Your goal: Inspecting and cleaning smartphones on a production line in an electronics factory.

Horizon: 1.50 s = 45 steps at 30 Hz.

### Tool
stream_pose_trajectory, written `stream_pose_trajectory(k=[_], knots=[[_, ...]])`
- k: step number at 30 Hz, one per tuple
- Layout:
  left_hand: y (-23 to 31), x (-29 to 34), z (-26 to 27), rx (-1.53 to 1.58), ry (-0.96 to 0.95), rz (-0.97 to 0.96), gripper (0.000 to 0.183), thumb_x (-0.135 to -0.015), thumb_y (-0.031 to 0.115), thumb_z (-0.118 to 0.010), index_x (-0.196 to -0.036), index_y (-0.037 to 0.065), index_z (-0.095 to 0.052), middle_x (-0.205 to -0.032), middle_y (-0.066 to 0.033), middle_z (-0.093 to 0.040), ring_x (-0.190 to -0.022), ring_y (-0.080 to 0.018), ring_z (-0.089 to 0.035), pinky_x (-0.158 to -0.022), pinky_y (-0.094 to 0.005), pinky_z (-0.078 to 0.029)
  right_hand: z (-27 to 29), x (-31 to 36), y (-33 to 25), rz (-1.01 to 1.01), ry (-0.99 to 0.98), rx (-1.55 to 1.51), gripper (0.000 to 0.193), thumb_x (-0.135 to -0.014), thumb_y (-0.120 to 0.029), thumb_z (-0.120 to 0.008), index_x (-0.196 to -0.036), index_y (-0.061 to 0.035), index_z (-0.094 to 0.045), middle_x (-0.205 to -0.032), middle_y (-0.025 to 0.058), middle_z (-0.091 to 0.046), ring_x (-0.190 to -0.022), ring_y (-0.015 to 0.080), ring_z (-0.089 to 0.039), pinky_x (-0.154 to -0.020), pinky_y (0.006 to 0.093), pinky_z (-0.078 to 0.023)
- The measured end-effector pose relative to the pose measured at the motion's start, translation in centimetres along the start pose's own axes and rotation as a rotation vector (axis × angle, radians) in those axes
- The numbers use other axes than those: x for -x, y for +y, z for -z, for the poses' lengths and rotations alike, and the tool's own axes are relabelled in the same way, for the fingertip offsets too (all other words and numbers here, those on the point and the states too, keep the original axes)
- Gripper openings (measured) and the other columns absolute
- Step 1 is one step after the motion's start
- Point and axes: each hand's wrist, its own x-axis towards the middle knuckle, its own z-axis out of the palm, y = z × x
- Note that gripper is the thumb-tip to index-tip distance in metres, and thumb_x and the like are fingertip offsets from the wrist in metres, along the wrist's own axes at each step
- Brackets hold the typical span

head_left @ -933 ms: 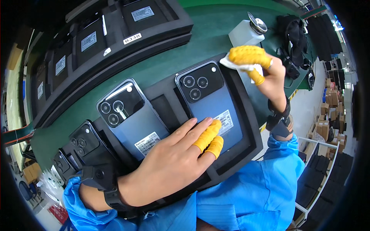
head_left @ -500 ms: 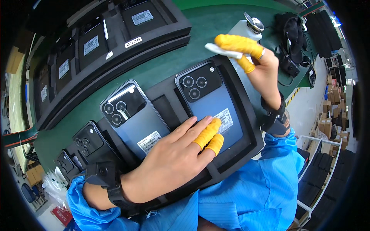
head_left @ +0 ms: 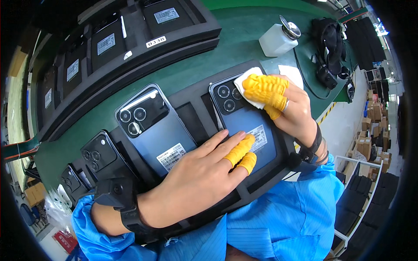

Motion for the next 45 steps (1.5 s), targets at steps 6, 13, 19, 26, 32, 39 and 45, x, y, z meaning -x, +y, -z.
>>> stream_pose_trajectory(k=[6,13,19,26,32,39,45], knots=[[0.1,-0.1,-0.1,-0.046,0.0,-0.015,0.025,-0.085,0.018,-0.066,-0.106,0.005,-0.066,-0.126,-0.0171,-0.062,-0.125,-0.0315,-0.056,-0.107,-0.0449,-0.043,1.2,1.5,-1.9,-0.035,-0.049,-0.022,0.042,-0.064,0.005,-0.073,-0.105,-0.0011,-0.071,-0.104,0.0129,-0.071,-0.094,0.0334,-0.068,-0.086,0.0421,-0.055],[0.3,-0.2,-0.1,-0.034,-0.023,0.014,0.027,-0.084,0.018,-0.067,-0.109,0.007,-0.067,-0.12,-0.0137,-0.065,-0.123,-0.0293,-0.057,-0.107,-0.0438,-0.043,0.2,0.7,-2.6,0.123,-0.082,-0.136,0.032,-0.065,0.0,-0.066,-0.097,0.0012,-0.07,-0.102,0.0137,-0.071,-0.093,0.0312,-0.069,-0.09,0.0453,-0.055],[0.5,-0.4,0.0,-0.042,0.01,0.02,0.027,-0.083,0.014,-0.063,-0.108,0.004,-0.066,-0.113,-0.0173,-0.067,-0.123,-0.0289,-0.056,-0.11,-0.0445,-0.04,2.2,0.8,-0.5,0.003,-0.096,-0.139,0.026,-0.069,-0.002,-0.073,-0.095,-0.0015,-0.069,-0.095,0.0104,-0.072,-0.087,0.0298,-0.069,-0.09,0.0454,-0.052],[0.9,-0.5,0.2,-0.189,0.006,0.041,0.014,-0.08,0.022,-0.072,-0.087,0.01,-0.07,-0.105,-0.0162,-0.069,-0.121,-0.0271,-0.059,-0.111,-0.0493,-0.039,3.1,1.1,1.5,-0.282,0.145,-0.233,0.02,-0.085,0.0,-0.067,-0.104,-0.0012,-0.072,-0.102,0.012,-0.074,-0.093,0.0245,-0.07,-0.088,0.0344,-0.052],[0.8,-0.6,0.3,-0.192,0.118,0.037,0.014,-0.086,0.015,-0.063,-0.09,0.003,-0.067,-0.083,-0.0168,-0.069,-0.109,-0.0291,-0.066,-0.111,-0.0463,-0.039,1.9,-1.0,2.9,-0.359,0.22,-0.361,0.023,-0.087,-0.001,-0.068,-0.11,-0.001,-0.071,-0.108,0.0107,-0.073,-0.101,0.022,-0.07,-0.089,0.0297,-0.053],[0.8,-0.4,0.7,-0.191,0.021,0.071,0.017,-0.08,0.025,-0.073,-0.085,0.009,-0.069,-0.1,-0.0171,-0.07,-0.12,-0.0286,-0.06,-0.11,-0.0495,-0.039,-0.9,-3.0,2.4,0.157,0.008,-0.183,0.024,-0.076,-0.001,-0.073,-0.1,-0.0043,-0.072,-0.101,0.0098,-0.072,-0.091,0.0272,-0.068,-0.085,0.0371,-0.052],[0.8,-0.3,0.2,-0.198,0.049,0.064,0.016,-0.078,0.023,-0.073,-0.085,0.01,-0.069,-0.1,-0.0164,-0.07,-0.12,-0.0287,-0.059,-0.109,-0.0474,-0.041,1.6,-1.2,4.0,-0.04,0.068,-0.125,0.021,-0.077,0.006,-0.07,-0.096,-0.0034,-0.072,-0.099,0.0101,-0.073,-0.092,0.0276,-0.069,-0.086,0.0354,-0.052]])
